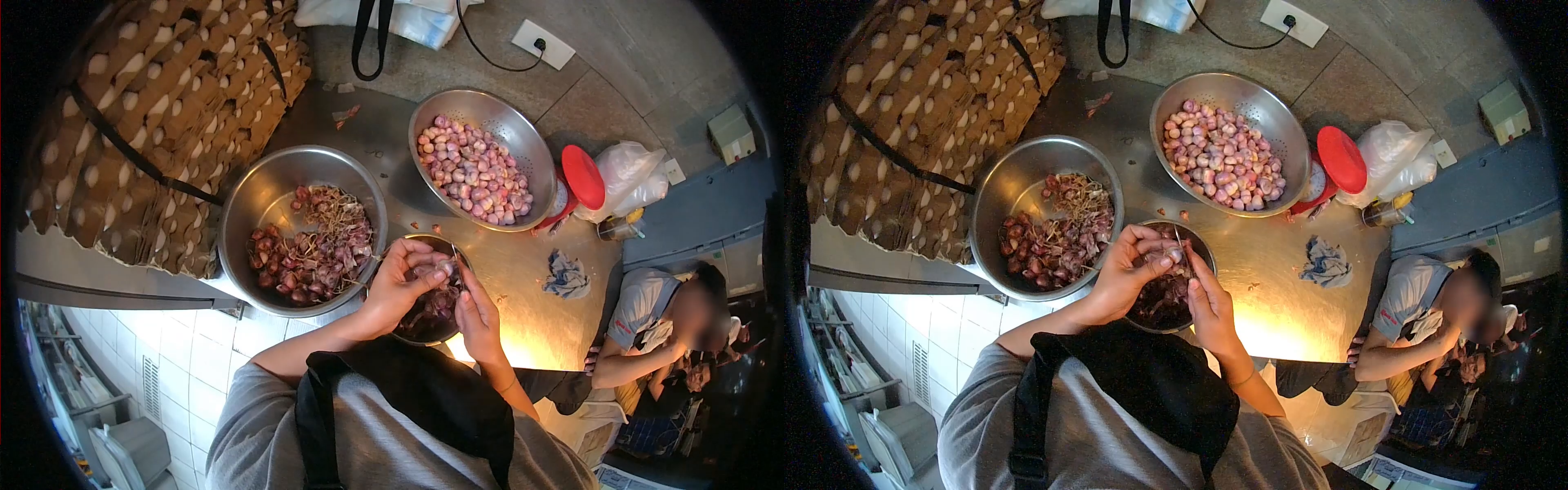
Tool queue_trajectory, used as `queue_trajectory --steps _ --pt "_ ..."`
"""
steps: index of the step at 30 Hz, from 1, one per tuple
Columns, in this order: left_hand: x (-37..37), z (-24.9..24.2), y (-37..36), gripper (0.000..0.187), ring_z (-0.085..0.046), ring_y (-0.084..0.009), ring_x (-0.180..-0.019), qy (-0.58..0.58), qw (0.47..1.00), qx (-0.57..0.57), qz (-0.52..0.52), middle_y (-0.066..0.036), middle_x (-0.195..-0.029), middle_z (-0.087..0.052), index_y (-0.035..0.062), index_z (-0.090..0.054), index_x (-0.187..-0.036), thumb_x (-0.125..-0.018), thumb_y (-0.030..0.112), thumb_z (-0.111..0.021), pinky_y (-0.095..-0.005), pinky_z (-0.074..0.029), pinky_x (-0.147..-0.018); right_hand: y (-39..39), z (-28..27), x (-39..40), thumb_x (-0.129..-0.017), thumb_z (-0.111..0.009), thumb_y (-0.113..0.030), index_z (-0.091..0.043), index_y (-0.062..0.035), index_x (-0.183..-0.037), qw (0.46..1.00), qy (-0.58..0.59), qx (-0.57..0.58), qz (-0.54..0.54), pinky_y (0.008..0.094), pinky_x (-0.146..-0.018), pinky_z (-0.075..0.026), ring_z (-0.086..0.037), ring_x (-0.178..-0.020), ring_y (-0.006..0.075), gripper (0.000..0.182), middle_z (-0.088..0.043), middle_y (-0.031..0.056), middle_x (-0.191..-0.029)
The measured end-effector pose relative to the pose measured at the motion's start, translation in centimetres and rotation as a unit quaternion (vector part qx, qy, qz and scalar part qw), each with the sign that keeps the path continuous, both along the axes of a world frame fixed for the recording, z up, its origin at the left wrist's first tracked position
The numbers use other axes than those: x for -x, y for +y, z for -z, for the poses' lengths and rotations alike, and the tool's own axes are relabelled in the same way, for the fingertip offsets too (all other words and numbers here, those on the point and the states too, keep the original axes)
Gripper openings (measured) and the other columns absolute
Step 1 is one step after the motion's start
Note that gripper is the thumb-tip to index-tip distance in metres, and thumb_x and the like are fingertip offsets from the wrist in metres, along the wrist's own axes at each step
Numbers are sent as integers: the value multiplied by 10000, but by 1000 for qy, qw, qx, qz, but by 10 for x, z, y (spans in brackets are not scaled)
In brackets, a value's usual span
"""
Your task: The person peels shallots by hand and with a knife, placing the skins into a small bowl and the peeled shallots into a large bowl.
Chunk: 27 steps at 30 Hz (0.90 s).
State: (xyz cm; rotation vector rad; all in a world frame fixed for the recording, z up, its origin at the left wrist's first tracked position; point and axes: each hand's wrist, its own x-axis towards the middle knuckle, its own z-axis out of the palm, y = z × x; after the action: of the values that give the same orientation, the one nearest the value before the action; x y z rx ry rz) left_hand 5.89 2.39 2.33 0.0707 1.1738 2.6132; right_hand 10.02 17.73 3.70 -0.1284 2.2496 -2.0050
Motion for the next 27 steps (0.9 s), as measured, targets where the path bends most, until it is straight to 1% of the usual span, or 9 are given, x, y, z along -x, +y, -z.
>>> queue_trajectory --steps 2,8,10,12,13,14,15,22,27 --pt "-1 -1 0 298 -533 -166 -976 -18 999 -36 23 -107 -1031 -532 47 -384 -1033 -803 -22 -561 -313 -447 -869 3 6 3 -930 -364 -140 -329 -24 -1309 1000 14 5 5 149 -466 -220 -280 -515 12 398 -413 -64 -705" --pt "-1 3 0 255 -508 -218 -1048 -37 995 -79 58 -125 -1130 -501 64 -385 -1079 -853 20 -494 -378 -410 -920 1 -5 5 -926 -370 -141 -315 -5 -1308 997 -41 63 31 167 -433 -255 -306 -478 26 409 -363 -48 -604" --pt "1 -1 -1 222 -498 -228 -1065 -70 992 -81 65 -116 -1144 -498 60 -408 -1071 -862 30 -480 -374 -400 -929 3 -8 4 -927 -362 -140 -307 -5 -1311 996 -52 73 24 171 -429 -266 -313 -466 37 411 -358 -34 -584" --pt "2 -5 -1 241 -539 -167 -959 -86 991 -80 58 -97 -1063 -519 46 -421 -1076 -853 28 -512 -308 -450 -844 4 -11 4 -929 -361 -158 -320 -31 -1314 995 -45 85 -5 158 -448 -248 -300 -493 19 407 -394 -57 -664" --pt "1 -2 0 242 -542 -151 -929 -63 995 -49 54 -81 -1024 -532 44 -432 -1061 -842 36 -535 -288 -454 -822 4 -12 1 -931 -360 -166 -326 -44 -1315 995 -46 92 -19 151 -458 -239 -294 -506 10 405 -413 -69 -705" --pt "1 2 1 244 -545 -134 -899 -41 998 -18 49 -66 -984 -545 41 -443 -1047 -832 45 -558 -269 -457 -801 3 -12 -2 -930 -361 -165 -325 -42 -1315 994 -54 94 -18 153 -457 -239 -294 -505 10 406 -405 -68 -693" --pt "2 5 2 251 -542 -110 -855 -52 997 -30 38 -44 -935 -558 39 -463 -1017 -807 52 -598 -241 -457 -770 1 -13 -4 -930 -361 -164 -323 -41 -1316 993 -61 96 -17 154 -456 -238 -293 -504 10 407 -397 -68 -681" --pt "2 -2 -1 208 -537 -89 -871 -40 998 -7 56 -30 -913 -571 55 -519 -958 -780 8 -614 -227 -427 -817 7 -6 1 -931 -360 -151 -335 -40 -1311 993 -61 101 9 154 -459 -242 -293 -504 15 396 -384 -65 -661" --pt "0 -6 -3 203 -544 -105 -914 -31 995 -60 68 -37 -975 -579 64 -515 -980 -797 17 -590 -232 -423 -831 11 4 5 -931 -367 -150 -343 -41 -1306 991 -55 108 50 153 -447 -236 -289 -501 14 392 -391 -65 -664"
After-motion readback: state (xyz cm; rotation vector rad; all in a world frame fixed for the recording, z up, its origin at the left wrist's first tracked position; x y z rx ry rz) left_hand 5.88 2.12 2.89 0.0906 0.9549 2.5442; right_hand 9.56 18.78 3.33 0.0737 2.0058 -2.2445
